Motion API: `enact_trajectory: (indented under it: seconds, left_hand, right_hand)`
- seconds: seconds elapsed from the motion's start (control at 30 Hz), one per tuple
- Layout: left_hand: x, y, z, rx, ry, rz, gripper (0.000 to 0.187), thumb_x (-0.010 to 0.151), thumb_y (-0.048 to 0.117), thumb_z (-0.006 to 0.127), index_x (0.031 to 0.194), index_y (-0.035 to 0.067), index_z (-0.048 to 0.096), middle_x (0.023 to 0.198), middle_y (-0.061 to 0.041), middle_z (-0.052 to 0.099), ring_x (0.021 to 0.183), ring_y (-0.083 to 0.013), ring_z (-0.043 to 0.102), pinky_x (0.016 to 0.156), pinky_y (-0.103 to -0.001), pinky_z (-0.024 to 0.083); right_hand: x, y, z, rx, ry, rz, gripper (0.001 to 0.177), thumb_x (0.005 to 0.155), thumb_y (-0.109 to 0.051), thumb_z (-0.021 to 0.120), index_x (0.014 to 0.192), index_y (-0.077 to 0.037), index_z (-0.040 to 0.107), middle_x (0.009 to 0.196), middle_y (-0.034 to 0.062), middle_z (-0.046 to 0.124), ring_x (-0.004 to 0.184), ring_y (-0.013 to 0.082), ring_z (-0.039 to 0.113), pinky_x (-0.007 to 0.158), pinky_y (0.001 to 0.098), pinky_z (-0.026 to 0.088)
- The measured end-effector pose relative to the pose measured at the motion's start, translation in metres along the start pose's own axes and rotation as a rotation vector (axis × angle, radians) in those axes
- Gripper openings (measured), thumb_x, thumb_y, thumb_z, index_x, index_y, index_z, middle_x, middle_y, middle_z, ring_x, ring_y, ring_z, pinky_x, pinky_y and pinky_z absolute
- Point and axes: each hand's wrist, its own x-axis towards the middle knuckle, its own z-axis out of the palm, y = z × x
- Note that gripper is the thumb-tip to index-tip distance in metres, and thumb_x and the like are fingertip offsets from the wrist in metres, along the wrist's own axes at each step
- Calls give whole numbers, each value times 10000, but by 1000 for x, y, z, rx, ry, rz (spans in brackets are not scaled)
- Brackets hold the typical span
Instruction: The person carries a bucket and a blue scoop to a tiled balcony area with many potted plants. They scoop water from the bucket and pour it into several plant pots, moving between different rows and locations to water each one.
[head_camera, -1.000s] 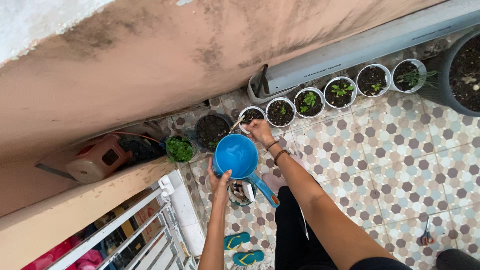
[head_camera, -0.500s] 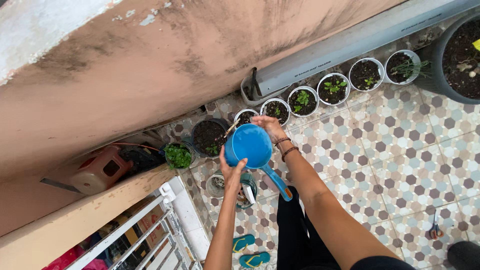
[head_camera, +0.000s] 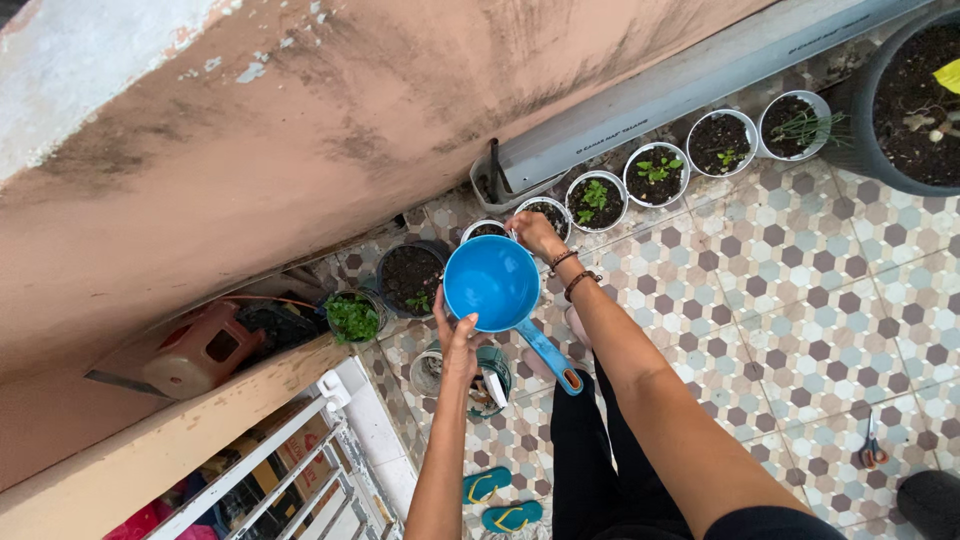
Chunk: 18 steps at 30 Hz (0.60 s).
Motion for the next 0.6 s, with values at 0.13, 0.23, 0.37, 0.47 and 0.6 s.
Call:
enact_trajectory:
  seconds: [0.13, 0.23, 0.37, 0.47, 0.6]
  left_hand:
    - [1, 7, 8, 18, 1, 8, 1263, 528, 465, 840, 1585, 274, 176, 1500, -237, 365, 1298, -479, 531, 880, -604, 624]
    - [0, 10, 14, -1, -1, 7, 1242, 543, 446, 839, 1580, 274, 176, 1492, -247, 384, 1282, -492, 547, 842, -604, 624]
    - [4, 9, 26, 37, 17, 26, 1161, 608, 358, 824, 1581, 265, 197, 1493, -233, 390, 1277, -456, 551, 833, -575, 615]
    - [7, 6, 39, 81, 6, 60, 1113, 651, 278, 818, 1590, 250, 220, 1496, -223, 407, 1278, -428, 548, 860, -553, 634]
    - [13, 4, 65, 156, 12, 60, 1096, 659, 226, 814, 1587, 261, 232, 1491, -205, 416, 1277, -406, 551, 880, -547, 632]
  right_hand:
    - [2, 2, -9, -418, 113, -367, 287, 769, 49, 625, 962, -66, 804, 903, 126, 781, 818, 190, 747, 753, 353, 596]
    - [-4, -1, -12, -500, 257, -399, 193, 713, 4, 730, 870, -62, 819, 866, 157, 788, 791, 216, 757, 767, 358, 612]
    - [-27, -19, -24, -372, 310, -281, 141, 781, -186, 834, 772, -60, 773, 735, 146, 755, 633, 187, 704, 630, 338, 564]
    - [-30, -27, -38, 66, 125, -83, 320, 928, -355, 733, 751, -90, 706, 666, 72, 688, 539, 143, 594, 497, 304, 463]
    - [-21, -4, -61, 474, -105, 18, 468, 1022, -489, 559, 769, -114, 676, 679, 1, 657, 542, 124, 561, 459, 267, 413]
